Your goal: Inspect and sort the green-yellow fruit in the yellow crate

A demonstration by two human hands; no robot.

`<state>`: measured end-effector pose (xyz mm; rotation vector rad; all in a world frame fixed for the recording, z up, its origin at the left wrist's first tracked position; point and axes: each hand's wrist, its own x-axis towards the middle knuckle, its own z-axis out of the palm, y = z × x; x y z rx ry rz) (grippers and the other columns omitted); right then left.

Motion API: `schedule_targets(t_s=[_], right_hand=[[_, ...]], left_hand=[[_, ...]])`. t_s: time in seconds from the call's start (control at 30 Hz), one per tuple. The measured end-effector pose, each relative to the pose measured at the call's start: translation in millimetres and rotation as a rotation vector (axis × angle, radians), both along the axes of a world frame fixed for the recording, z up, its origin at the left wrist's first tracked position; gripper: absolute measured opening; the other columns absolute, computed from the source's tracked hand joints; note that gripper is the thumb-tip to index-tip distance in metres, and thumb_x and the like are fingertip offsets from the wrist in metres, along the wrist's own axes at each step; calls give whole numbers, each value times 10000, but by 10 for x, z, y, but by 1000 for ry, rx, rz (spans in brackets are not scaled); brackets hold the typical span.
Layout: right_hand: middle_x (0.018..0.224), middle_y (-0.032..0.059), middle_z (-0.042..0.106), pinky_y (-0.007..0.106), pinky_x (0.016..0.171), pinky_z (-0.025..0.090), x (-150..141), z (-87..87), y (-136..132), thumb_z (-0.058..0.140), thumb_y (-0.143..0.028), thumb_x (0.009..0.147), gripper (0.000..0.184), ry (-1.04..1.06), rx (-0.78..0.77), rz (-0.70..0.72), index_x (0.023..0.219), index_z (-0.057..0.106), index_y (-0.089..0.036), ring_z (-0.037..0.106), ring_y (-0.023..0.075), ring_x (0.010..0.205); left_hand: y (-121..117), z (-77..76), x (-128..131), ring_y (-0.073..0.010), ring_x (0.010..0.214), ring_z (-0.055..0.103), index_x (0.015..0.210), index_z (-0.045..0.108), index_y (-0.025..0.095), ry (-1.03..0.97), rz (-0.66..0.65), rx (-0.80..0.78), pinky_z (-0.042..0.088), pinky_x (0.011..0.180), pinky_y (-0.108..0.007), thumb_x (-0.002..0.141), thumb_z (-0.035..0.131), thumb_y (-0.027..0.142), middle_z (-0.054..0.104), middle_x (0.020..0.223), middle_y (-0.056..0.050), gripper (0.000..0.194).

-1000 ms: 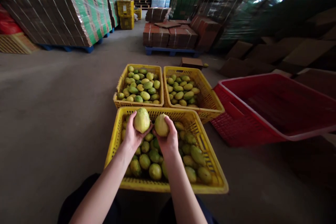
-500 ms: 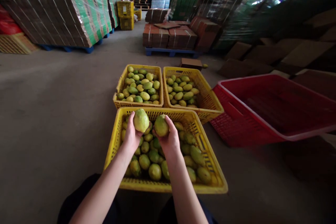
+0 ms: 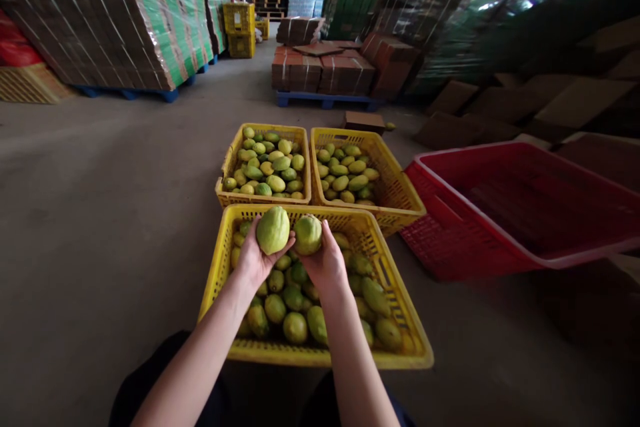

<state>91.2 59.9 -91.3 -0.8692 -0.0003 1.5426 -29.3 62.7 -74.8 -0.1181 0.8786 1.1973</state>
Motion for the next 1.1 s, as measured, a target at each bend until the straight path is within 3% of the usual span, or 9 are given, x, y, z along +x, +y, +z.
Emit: schedule_targets(t_s=[0.17, 0.3, 0.4, 0.53, 0.67, 0.77, 0.87, 0.97, 1.1], right_hand=[[681, -25, 722, 293, 638, 583, -30, 9, -25, 702, -444, 814, 250, -89, -5, -73, 795, 680, -195, 666, 150, 563], [644, -38, 692, 277, 613, 545, -53, -5, -65, 737, -530, 737, 342, -310, 114, -189, 749, 675, -194, 625, 139, 557], [691, -10, 705, 266, 633, 513, -75, -5, -112, 660, -609, 776, 427, -505, 258, -265, 724, 705, -187, 624, 144, 626], [790, 26, 734, 277, 715, 493, -105, 3, -193, 595, -582, 858, 439, -729, 422, -238, 738, 755, -191, 640, 170, 727], [824, 24, 744, 286, 766, 492, -86, -17, -222, 591, -560, 878, 411, -776, 476, -178, 763, 767, -207, 658, 187, 779], [827, 27, 747, 283, 785, 502, -66, -35, -184, 568, -627, 865, 479, -738, 450, -158, 774, 766, -201, 669, 186, 805], [835, 19, 754, 286, 774, 530, -57, -33, -112, 634, -642, 799, 463, -542, 277, -114, 791, 754, -195, 685, 185, 811], [849, -3, 761, 293, 738, 564, -17, 4, -51, 723, -510, 750, 324, -277, 103, -67, 851, 742, -202, 694, 178, 784], [791, -15, 741, 283, 647, 581, 108, 110, -45, 697, -287, 704, 136, -119, 116, 13, 812, 706, -204, 686, 170, 726]], left_hand=[[18, -24, -23, -223, 768, 724, 1207, 657, 149, -79, 77, 38, 627, 659, -329, 984, 431, 320, 733, 887, -110, 360], [-16, 23, -30, -194, 727, 716, 919, 697, 157, -55, 129, 84, 607, 663, -289, 945, 456, 336, 725, 805, -78, 301], [-50, 6, -1, -172, 684, 703, 772, 695, 148, -26, 97, 175, 591, 676, -276, 897, 500, 296, 716, 742, -54, 274], [-83, -64, 60, -191, 719, 707, 688, 704, 140, 123, 43, 339, 562, 679, -257, 828, 560, 289, 711, 688, -59, 250], [-93, -89, 58, -200, 767, 719, 666, 710, 158, 246, 39, 387, 537, 664, -232, 841, 569, 283, 723, 696, -59, 256], [-70, -86, 43, -215, 845, 727, 708, 716, 171, 227, 44, 361, 558, 707, -242, 891, 546, 309, 736, 741, -60, 286], [-30, -73, 45, -226, 904, 725, 807, 712, 176, 140, 34, 205, 582, 778, -269, 922, 555, 352, 737, 801, -61, 262], [0, -31, 41, -211, 889, 719, 932, 680, 187, 72, -11, 84, 603, 813, -312, 954, 531, 328, 728, 878, -55, 206], [8, 54, -20, -202, 843, 717, 1054, 650, 186, 53, -71, 113, 630, 753, -325, 974, 481, 257, 736, 967, -63, 200]])
